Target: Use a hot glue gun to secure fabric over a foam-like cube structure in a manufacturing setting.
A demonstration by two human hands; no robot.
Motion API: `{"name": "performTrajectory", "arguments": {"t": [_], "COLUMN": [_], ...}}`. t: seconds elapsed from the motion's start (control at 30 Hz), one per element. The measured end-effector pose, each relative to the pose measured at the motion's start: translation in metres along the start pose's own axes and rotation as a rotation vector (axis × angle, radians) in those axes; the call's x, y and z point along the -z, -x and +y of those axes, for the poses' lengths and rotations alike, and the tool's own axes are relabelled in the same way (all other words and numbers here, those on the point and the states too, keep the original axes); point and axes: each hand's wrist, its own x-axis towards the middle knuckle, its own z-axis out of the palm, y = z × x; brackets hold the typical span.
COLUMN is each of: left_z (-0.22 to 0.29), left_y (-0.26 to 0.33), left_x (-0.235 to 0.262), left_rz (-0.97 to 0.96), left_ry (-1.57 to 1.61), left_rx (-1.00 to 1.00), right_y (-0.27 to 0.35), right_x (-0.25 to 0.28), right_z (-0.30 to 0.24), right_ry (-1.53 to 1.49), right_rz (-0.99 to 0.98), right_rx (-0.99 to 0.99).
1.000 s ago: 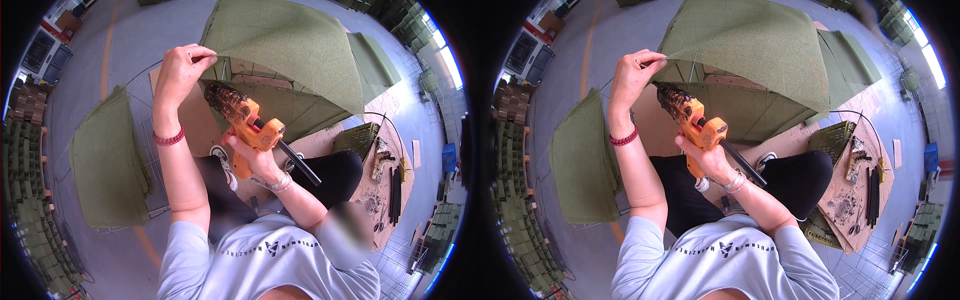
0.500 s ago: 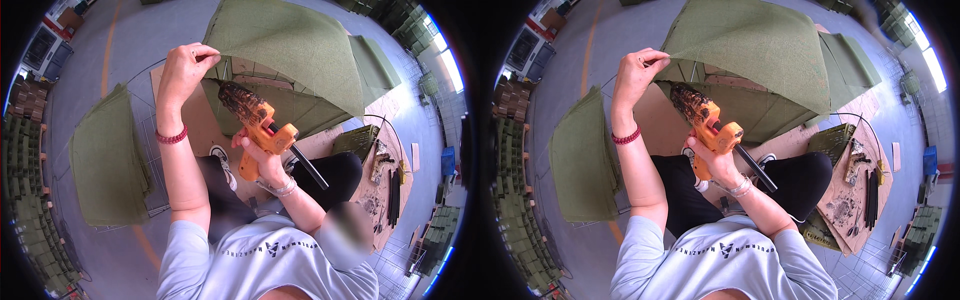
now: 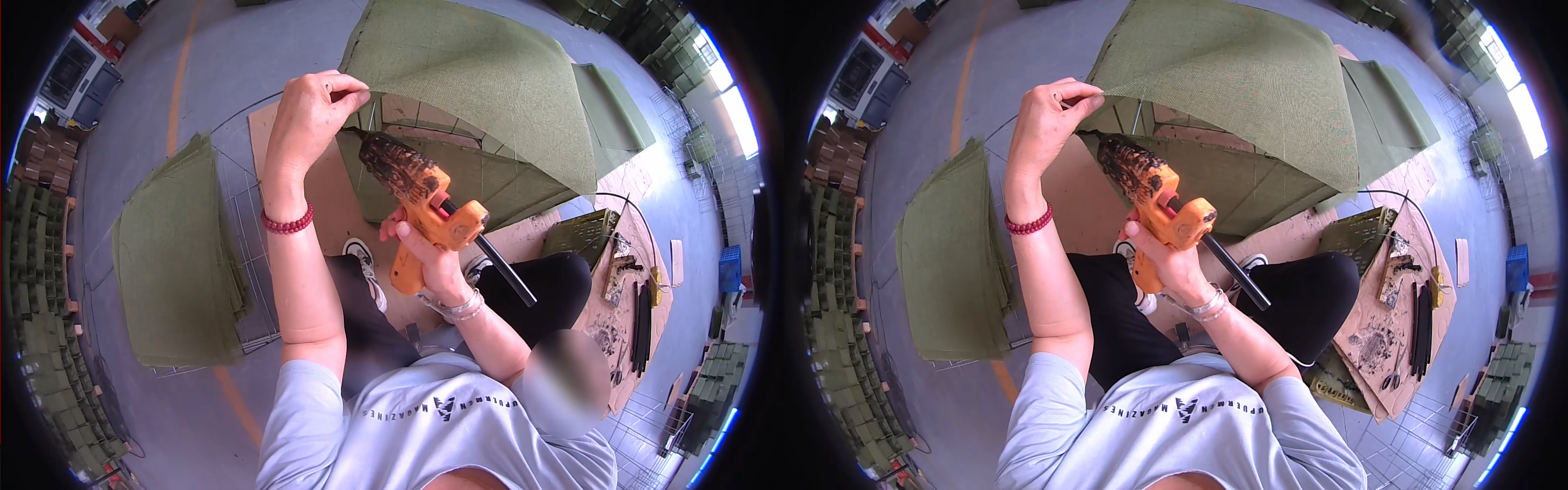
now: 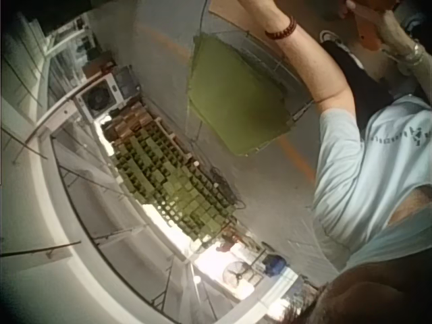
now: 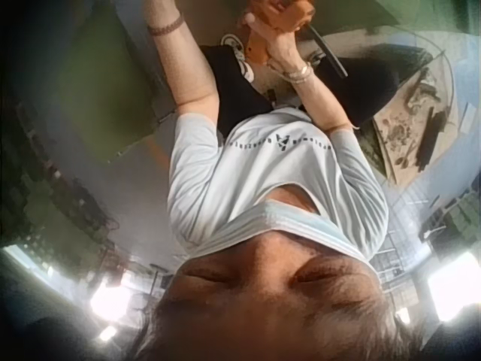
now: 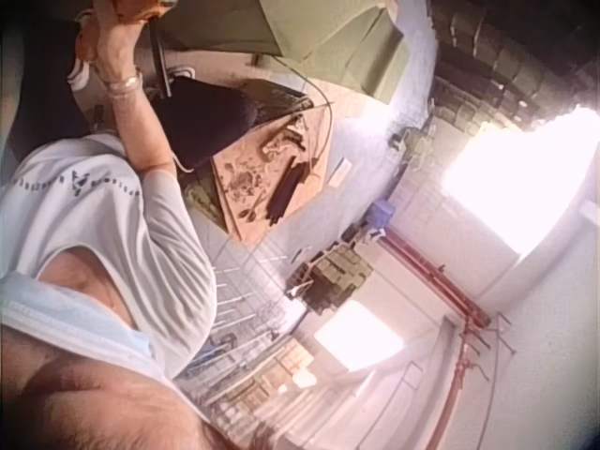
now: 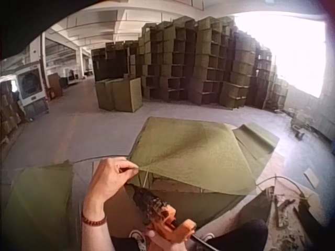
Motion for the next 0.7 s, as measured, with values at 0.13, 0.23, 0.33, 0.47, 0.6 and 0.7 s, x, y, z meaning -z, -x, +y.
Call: {"name": "performTrajectory", "arguments": {"t": [0.13, 0.23, 0.33, 0.47, 0.6, 0.7], "left_z": [0.000, -0.002, 0.002, 0.005, 0.005, 0.001], "left_y": [0.000, 0.001, 0.000, 0.000, 0.001, 0.001], "left_x": [-0.001, -0.002, -0.001, -0.001, -0.001, -0.003], "left_rz": [0.008, 0.012, 0.013, 0.010, 0.014, 0.018], "left_ry": [0.001, 0.002, -0.012, -0.022, -0.018, -0.005], "left_rx": [-0.005, -0.012, -0.002, 0.019, 0.027, 0.004], "right_y": [0.002, 0.004, 0.007, 0.010, 0.013, 0.015], "right_x": [0.006, 0.010, 0.012, 0.016, 0.019, 0.017], "right_z": [-0.002, 0.000, 0.000, -0.003, -0.004, -0.007], "right_ry": [0.002, -0.025, -0.004, -0.026, -0.004, -0.026], "right_rz": [-0.001, -0.033, -0.025, 0.003, 0.030, 0.046], "right_rx": [0.012, 0.039, 0.039, 0.061, 0.077, 0.075]}}
